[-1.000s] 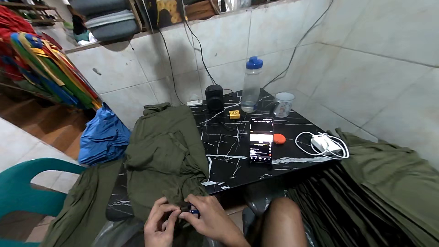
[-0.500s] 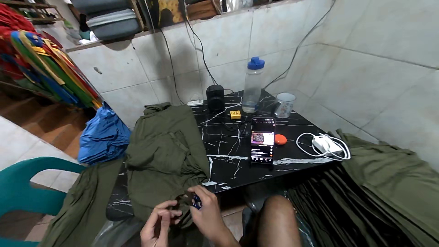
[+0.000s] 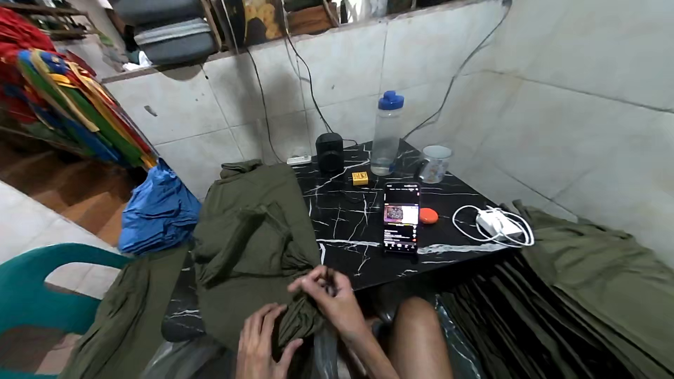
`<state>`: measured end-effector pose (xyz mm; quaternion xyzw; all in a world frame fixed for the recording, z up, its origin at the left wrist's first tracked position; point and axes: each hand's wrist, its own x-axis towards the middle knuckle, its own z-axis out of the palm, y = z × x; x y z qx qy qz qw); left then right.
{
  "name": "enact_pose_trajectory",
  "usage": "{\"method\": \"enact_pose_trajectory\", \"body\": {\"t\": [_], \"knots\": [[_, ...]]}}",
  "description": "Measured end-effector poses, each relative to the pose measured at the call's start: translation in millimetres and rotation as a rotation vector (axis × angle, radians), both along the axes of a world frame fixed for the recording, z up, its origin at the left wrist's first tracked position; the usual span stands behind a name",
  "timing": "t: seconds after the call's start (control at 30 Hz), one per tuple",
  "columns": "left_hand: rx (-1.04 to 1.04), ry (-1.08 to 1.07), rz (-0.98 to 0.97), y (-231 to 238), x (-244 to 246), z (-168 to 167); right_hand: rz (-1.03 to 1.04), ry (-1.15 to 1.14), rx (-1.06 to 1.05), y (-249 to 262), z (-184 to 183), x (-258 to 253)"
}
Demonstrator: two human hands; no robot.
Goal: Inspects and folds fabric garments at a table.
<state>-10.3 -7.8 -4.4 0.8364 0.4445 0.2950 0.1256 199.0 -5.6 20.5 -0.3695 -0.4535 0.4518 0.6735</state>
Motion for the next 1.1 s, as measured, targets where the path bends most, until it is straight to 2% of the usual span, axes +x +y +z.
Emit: {"method": "enact_pose_trajectory", "body": {"t": [0.1, 0.17, 0.23, 0.4, 0.5, 0.67, 0.8, 0.97, 1.1], "knots": [[0.096, -0.057, 0.044, 7, 1, -21, 0.02, -0.685, -0.297, 1, -9, -13], [0.095, -0.168, 0.013, 7, 0, -22, 0.079, -0.9, -0.369, -2, -8, -20], [0.063, -0.212, -0.041, 6, -4, -21, 0.082, -0.972, -0.365, -5, -5, -24], [0.045, -0.276, -0.082, 0, -4, -19, 0.005, -0.957, -0.418, -10, -5, -25], [0.024, -0.276, -0.025, 0, -3, -20, -0.023, -1.025, -0.475, -10, -3, -28], [0.118, -0.002, 0.105, 6, -3, -22, 0.001, -1.043, -0.438, -11, -4, -28], [0.215, -0.106, 0.104, 11, -3, -28, -0.098, -0.991, -0.41, -12, -6, -27], [0.198, -0.278, 0.009, 6, -14, -13, -0.19, -0.738, -0.246, -12, -14, -26], [0.221, -0.217, -0.072, 1, -26, -8, 0.013, -0.575, -0.343, -9, -18, -36]]}}
